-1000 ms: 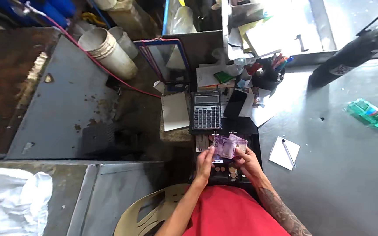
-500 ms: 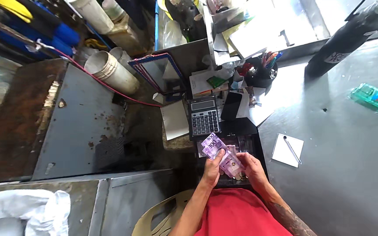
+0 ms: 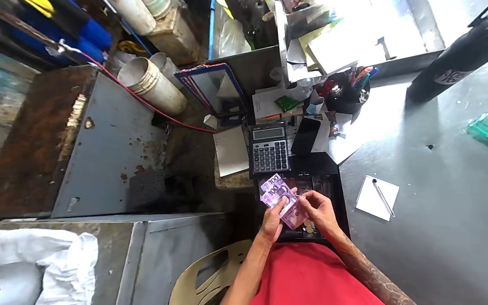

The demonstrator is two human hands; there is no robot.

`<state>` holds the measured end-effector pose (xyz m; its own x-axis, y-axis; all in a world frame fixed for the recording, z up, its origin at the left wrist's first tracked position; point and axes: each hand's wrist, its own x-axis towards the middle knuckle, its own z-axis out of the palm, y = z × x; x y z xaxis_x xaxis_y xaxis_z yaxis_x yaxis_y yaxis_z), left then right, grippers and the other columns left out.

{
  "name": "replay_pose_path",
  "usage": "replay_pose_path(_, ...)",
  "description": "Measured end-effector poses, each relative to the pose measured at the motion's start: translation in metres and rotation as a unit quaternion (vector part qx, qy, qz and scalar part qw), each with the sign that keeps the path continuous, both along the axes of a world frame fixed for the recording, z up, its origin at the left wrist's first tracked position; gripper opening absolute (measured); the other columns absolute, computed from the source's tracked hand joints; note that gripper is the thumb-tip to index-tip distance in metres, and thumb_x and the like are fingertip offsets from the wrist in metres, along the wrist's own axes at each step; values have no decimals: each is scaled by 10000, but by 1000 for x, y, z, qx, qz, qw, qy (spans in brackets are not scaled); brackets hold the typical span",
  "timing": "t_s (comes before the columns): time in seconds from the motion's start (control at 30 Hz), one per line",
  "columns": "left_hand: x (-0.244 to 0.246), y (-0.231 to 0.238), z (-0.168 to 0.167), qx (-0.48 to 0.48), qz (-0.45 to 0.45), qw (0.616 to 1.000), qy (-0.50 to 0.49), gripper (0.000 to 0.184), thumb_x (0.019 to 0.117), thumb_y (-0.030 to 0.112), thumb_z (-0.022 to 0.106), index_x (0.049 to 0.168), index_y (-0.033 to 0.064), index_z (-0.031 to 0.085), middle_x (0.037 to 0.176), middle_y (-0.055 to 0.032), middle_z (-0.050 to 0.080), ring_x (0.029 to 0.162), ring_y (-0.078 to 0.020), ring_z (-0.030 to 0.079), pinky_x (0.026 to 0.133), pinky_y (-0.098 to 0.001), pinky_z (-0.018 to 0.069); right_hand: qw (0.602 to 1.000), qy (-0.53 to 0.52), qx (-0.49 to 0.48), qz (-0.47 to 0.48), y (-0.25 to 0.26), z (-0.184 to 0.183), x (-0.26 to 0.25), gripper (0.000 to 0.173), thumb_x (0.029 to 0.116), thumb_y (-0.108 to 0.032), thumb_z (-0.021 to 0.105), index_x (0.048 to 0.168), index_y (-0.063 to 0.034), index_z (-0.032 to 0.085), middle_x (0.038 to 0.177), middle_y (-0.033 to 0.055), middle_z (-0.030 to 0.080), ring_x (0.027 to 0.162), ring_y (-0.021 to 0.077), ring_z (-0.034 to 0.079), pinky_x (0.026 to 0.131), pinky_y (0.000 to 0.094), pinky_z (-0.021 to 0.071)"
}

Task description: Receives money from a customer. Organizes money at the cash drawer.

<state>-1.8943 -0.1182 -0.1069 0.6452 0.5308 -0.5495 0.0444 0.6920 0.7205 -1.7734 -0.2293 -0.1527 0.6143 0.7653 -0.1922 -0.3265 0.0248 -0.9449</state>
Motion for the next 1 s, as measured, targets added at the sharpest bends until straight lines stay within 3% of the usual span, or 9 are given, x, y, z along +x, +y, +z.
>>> replay_pose_path(0.17, -11, 19, -6, 9, 109, 994, 18, 404, 1054, 29, 316, 1392, -51, 522, 1291, -208, 667, 1171, -298, 669, 993, -447, 553, 985, -112, 29, -130, -11, 2, 6, 103, 942, -44, 685, 1011, 21, 723, 892, 58, 733, 738, 89, 683, 678, 244, 600)
replay_pose_path(0.23, -18, 22, -6, 15, 90, 995, 47, 398, 1031, 23, 339, 1379, -38, 521, 1147, -191, 706, 1003, -273, 714, 881, -425, 597, 967, -196, 84, -141, -18, 4, 8, 106, 914, -12, 712, 1007, 22, 749, 991, 90, 738, 861, 125, 712, 769, 270, 627)
replay_pose_path(0.3, -16, 13, 5, -18, 35, 997, 62, 390, 1101, 238, 341, 1309, 10, 578, 1025, -135, 726, 883, -218, 725, 799, -384, 621, 948, -268, 121, -120, -22, 9, 8, 116, 896, -14, 737, 1006, -14, 775, 1067, 104, 746, 1010, 165, 717, 898, 307, 617)
replay_pose_path(0.37, -8, 4, 16, -51, 2, 997, 52, 458, 1083, 410, 387, 1315, 50, 550, 1056, -111, 736, 938, -198, 731, 839, -379, 624, 937, -313, 132, -85, -25, 13, 5, 129, 898, -34, 745, 1022, -44, 781, 1110, 109, 741, 1080, 180, 703, 953, 320, 599)
replay_pose_path(0.53, 8, -3, 12, 30, 72, 993, 86, 508, 927, -6, 696, 1360, -41, 434, 1102, -183, 708, 971, -261, 730, 869, -423, 624, 955, -281, 89, -25, -33, 7, 3, 371, 945, -295, 679, 1164, 1, 718, 1292, 184, 642, 1144, 199, 661, 921, 332, 600)
replay_pose_path(0.6, 8, -5, 9, 91, 76, 986, 114, 632, 810, -39, 804, 1336, -64, 454, 1092, -179, 711, 968, -241, 730, 872, -398, 629, 972, -230, 45, -27, -29, 6, 0, 610, 909, -415, 724, 1269, 60, 591, 1287, 194, 582, 1079, 198, 654, 882, 338, 605)
replay_pose_path(0.67, 7, -8, 7, 108, 83, 982, 129, 678, 757, -36, 848, 1316, -66, 466, 1064, -182, 714, 933, -241, 736, 842, -395, 638, 983, -180, 6, -37, -22, 5, -4, 576, 868, -332, 786, 1247, 51, 585, 1171, 143, 657, 997, 171, 686, 830, 320, 617)
replay_pose_path(0.8, 3, -11, 6, 38, 94, 986, 132, 520, 916, 25, 730, 1353, -35, 455, 1073, -176, 714, 921, -244, 733, 824, -399, 630, 993, -31, 15, -116, -16, 7, -4, 127, 906, -13, 693, 1024, 26, 671, 912, 70, 714, 805, 118, 691, 722, 269, 604)
replay_pose_path(1.0, -28, -20, -28, 34, 18, 976, 216, 330, 1095, 245, 479, 1179, -30, 642, 846, -95, 711, 723, -162, 693, 717, -314, 608, 984, 13, 63, -166, -31, 21, 3, 120, 992, -8, 517, 1107, -35, 537, 965, 11, 654, 816, 78, 667, 719, 256, 596)
